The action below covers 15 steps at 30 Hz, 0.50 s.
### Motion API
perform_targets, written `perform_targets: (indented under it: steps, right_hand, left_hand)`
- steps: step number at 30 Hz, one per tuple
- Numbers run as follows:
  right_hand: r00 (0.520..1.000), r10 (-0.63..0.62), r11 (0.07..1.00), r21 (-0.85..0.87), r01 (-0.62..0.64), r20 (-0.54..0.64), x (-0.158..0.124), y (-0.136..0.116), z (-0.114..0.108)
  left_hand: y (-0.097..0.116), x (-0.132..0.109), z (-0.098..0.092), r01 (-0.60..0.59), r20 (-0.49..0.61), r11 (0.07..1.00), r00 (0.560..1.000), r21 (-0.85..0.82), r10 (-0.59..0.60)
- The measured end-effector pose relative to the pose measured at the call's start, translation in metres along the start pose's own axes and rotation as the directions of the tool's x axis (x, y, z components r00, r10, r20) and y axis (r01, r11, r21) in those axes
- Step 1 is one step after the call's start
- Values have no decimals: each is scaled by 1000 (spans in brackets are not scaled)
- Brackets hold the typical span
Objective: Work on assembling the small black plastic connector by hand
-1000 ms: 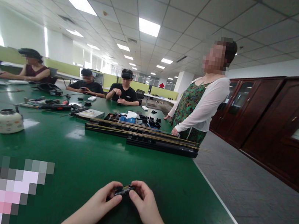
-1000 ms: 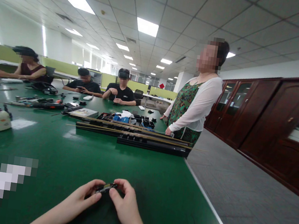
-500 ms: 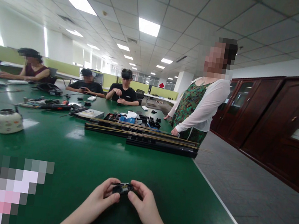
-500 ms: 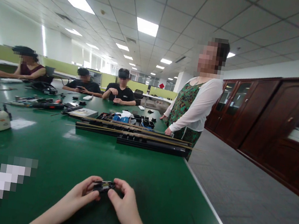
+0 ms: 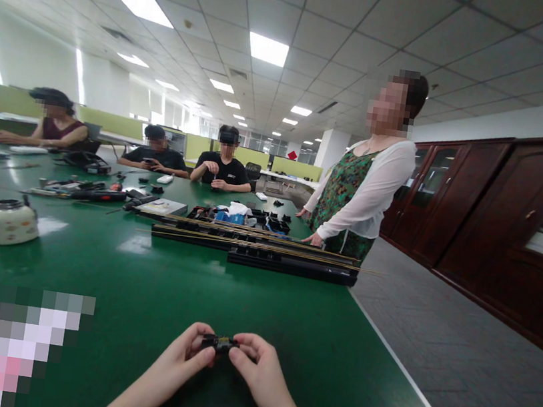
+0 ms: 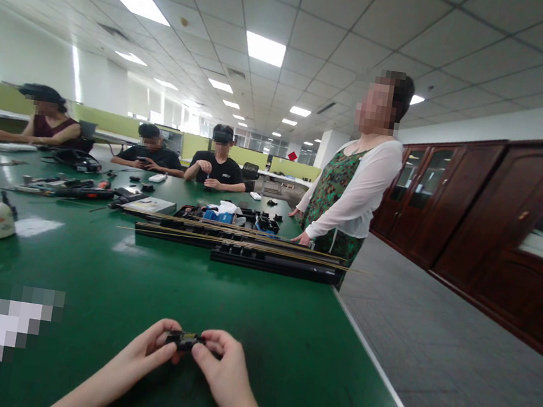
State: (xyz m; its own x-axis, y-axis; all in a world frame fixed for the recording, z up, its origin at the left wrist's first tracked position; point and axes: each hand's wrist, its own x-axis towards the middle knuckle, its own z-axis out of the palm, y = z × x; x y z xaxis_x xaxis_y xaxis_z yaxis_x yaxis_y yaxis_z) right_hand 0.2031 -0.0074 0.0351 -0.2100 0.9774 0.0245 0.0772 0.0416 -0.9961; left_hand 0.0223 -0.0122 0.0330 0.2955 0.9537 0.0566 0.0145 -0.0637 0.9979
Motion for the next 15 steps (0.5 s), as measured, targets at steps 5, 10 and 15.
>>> perform_targets:
  steps: [5, 10, 15]
  right_hand:
    - [1000, -3, 1000, -6, 3, -11, 1, 2, 0]
    - [1000, -13, 1000, -5, 13, -27, 2, 1, 1]
    - [999, -16, 1000, -4, 16, -38, 1, -1, 2]
  left_hand:
    - [0, -1, 0, 12, 6, 999, 1000, 31, -12]
    - [-2, 0, -1, 2, 18, 999, 1000, 41, -2]
    - [-3, 0, -2, 8, 41, 1000, 999, 13, -9]
